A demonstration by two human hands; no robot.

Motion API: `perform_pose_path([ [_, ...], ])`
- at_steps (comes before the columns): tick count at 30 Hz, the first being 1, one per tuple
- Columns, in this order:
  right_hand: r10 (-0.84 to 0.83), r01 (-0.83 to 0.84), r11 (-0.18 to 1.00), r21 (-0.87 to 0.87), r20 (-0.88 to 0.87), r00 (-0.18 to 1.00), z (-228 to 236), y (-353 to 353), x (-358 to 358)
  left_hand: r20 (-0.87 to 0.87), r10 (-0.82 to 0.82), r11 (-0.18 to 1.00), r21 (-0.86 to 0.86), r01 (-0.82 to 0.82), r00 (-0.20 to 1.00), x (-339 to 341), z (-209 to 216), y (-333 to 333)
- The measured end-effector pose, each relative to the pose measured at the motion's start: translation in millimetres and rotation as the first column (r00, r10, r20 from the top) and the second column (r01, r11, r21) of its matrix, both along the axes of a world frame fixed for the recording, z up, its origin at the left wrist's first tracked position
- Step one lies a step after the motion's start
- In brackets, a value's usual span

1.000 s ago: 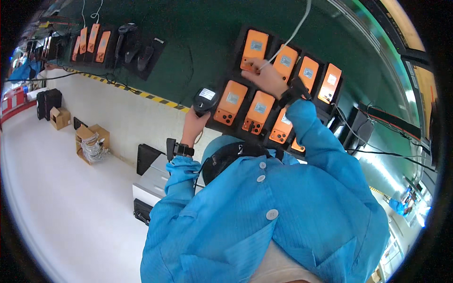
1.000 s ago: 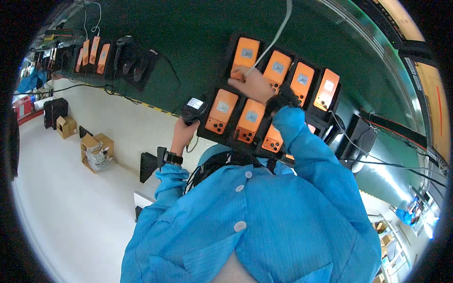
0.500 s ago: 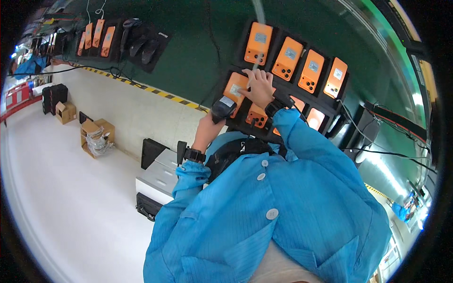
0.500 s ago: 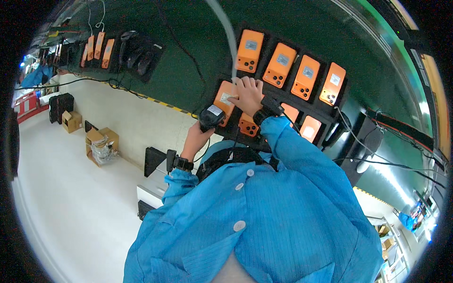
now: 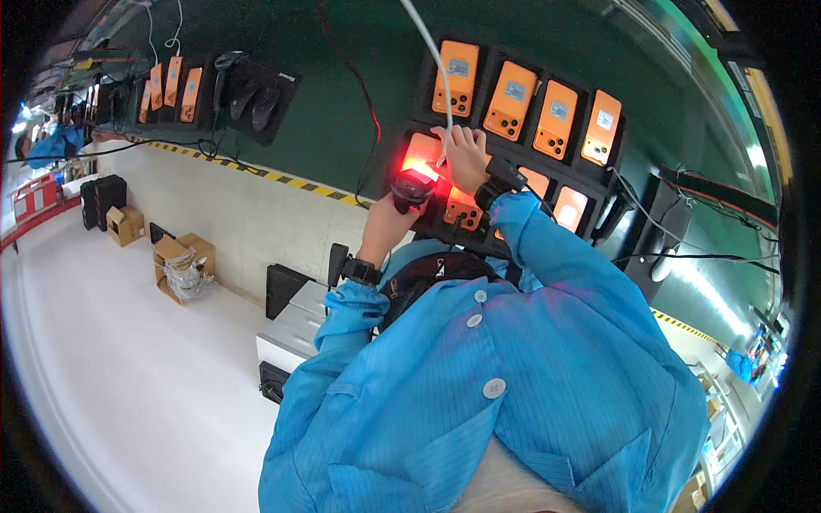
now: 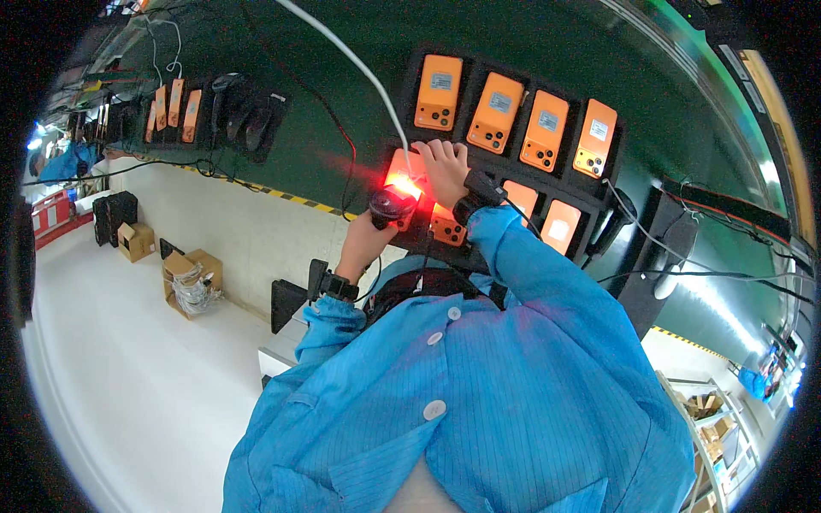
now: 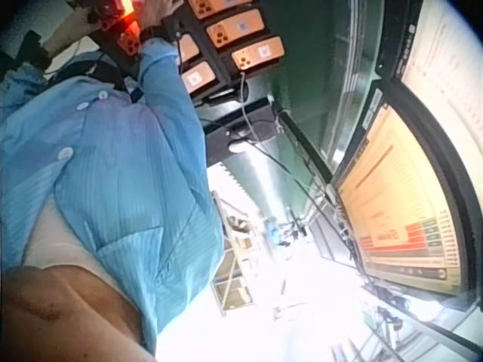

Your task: The person is scanning barcode/QR codes on handheld electronic devices and verifying them using software on a computer monitor.

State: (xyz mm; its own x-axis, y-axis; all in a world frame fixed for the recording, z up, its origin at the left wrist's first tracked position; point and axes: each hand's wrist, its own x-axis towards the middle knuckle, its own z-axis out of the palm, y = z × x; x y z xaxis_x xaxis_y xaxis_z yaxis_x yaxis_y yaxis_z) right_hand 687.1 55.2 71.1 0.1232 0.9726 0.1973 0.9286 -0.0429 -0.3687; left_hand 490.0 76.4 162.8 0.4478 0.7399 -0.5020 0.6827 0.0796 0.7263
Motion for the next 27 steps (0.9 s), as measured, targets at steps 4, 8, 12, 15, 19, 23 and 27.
perform_pose_path([
  [4, -0.01, 0.002, 0.996, -0.086, -0.101, 0.995, 13, 0, 0, -0.058, -0.04, 0.998, 0.049, 0.043, 0.997, -7, -18, 4],
  [8, -0.004, -0.004, 0.999, -0.054, -0.139, 0.99, 17, 0, 2, -0.067, -0.018, 0.993, 0.111, 0.025, 0.998, -10, -28, 18],
  [12, 0.006, 0.006, 0.999, 0.054, -0.225, 0.974, 3, -9, 9, -0.125, 0.161, 0.909, 0.405, -0.098, 0.979, -3, -38, 55],
  [15, 0.103, -0.081, 0.994, 0.079, -0.345, 0.933, 0, -16, 13, -0.224, 0.195, 0.95, 0.286, -0.127, 0.955, 5, -43, 91],
  [19, 0.106, -0.111, 0.994, 0.004, -0.342, 0.934, 19, -17, -3, -0.177, 0.105, 0.924, 0.382, -0.03, 0.979, 4, -64, 110],
  [23, -0.178, 0.043, 0.969, -0.244, -0.564, 0.806, 41, -23, -4, -0.058, 0.045, 0.653, 0.757, 0.015, 0.997, 34, -31, 64],
  [27, -0.385, 0.19, 0.918, -0.348, -0.671, 0.634, 42, -41, 11, -0.037, -0.171, 0.823, 0.544, 0.164, 0.985, 53, -60, 14],
])
